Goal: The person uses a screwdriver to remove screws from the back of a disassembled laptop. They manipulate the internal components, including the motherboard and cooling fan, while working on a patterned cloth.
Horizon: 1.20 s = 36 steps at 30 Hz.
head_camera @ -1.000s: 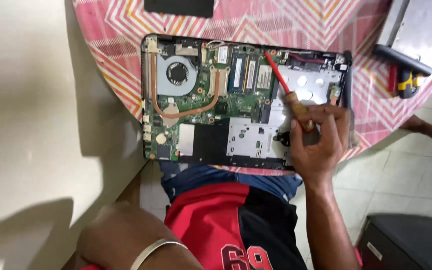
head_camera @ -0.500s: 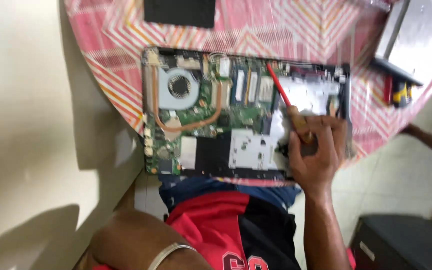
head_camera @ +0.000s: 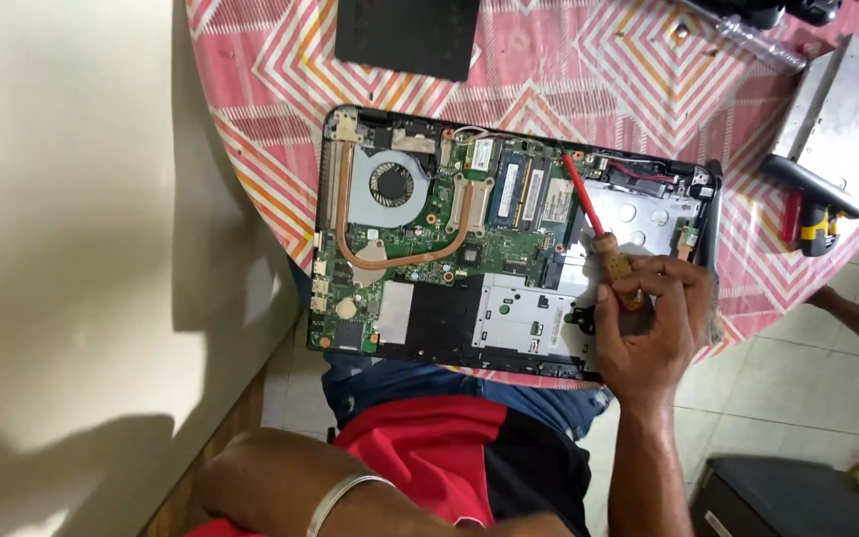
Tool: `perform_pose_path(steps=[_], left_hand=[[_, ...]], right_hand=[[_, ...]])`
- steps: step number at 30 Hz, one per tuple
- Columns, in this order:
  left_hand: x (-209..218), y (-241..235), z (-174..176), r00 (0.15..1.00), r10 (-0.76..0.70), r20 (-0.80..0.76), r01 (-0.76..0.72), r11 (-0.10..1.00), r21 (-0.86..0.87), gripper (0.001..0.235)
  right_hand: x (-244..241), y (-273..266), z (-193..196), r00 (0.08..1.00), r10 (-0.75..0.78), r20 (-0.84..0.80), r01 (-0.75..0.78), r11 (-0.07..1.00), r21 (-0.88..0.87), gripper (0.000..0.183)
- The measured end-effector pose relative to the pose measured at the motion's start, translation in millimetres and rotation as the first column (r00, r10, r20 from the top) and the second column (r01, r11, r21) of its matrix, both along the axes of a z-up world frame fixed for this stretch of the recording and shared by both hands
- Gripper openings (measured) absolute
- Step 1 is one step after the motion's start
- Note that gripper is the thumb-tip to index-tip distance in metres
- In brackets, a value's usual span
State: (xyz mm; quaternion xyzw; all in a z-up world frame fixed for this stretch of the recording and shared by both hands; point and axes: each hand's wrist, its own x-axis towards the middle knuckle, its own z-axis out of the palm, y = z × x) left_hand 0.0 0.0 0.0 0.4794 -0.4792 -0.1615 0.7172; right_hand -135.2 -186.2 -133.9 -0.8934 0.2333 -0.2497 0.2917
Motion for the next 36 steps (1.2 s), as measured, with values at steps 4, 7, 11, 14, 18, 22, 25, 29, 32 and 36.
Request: perform_pose_path(steps=[4,7,11,14,18,22,25,29,32,36], left_hand=[[35,4,-26,0.996,0.076,0.038,-0.075,0.997,-0.028,0.039],[90,11,-59,0.988,0.129,0.08,-0.127,0.992,-0.029,0.038],[186,10,-120,0.844,0.455,0.283,-0.507,0.849,0.149,0.069],[217,11,-159,0.82,0.56,0.121,-0.572,0.787,0.23,0.062],[217,6,-179,0.779,0.586,0.225,-0.627,0.713,0.313,0.051],[220,4,-188,0.714,0.63,0.306,-0.7,0.651,0.292,0.049],[219,2,-188,0.671,0.601,0.435,-0.74,0.58,0.34,0.049],[219,-1,-187,0.617,0.593,0.517,-0.783,0.53,0.326,0.048],[219,-4,-192,0.59,0.607,0.532,-0.804,0.504,0.316,0.048],[218,-6,-192,0.561,0.597,0.573,-0.825,0.461,0.327,0.047]], right_hand=[[-4,-3,-4,0.999,0.039,0.024,-0.037,0.997,-0.064,0.016],[-1,2,-3,0.999,0.013,-0.043,-0.02,0.984,-0.177,0.015],[-4,0,-7,0.999,-0.003,-0.041,-0.002,0.992,-0.123,0.018],[-4,1,-11,0.998,-0.036,-0.053,0.03,0.993,-0.115,0.02],[-6,2,-10,0.995,-0.073,-0.073,0.067,0.994,-0.09,0.019],[-4,3,-9,0.996,-0.069,-0.056,0.066,0.996,-0.064,0.018],[-5,3,-10,0.995,-0.078,-0.069,0.076,0.996,-0.039,0.018],[-3,2,-8,0.997,-0.054,-0.051,0.049,0.993,-0.107,0.018],[-5,1,-9,0.997,-0.055,-0.054,0.049,0.992,-0.113,0.019],[-9,1,-14,0.991,-0.107,-0.081,0.096,0.987,-0.128,0.02]])
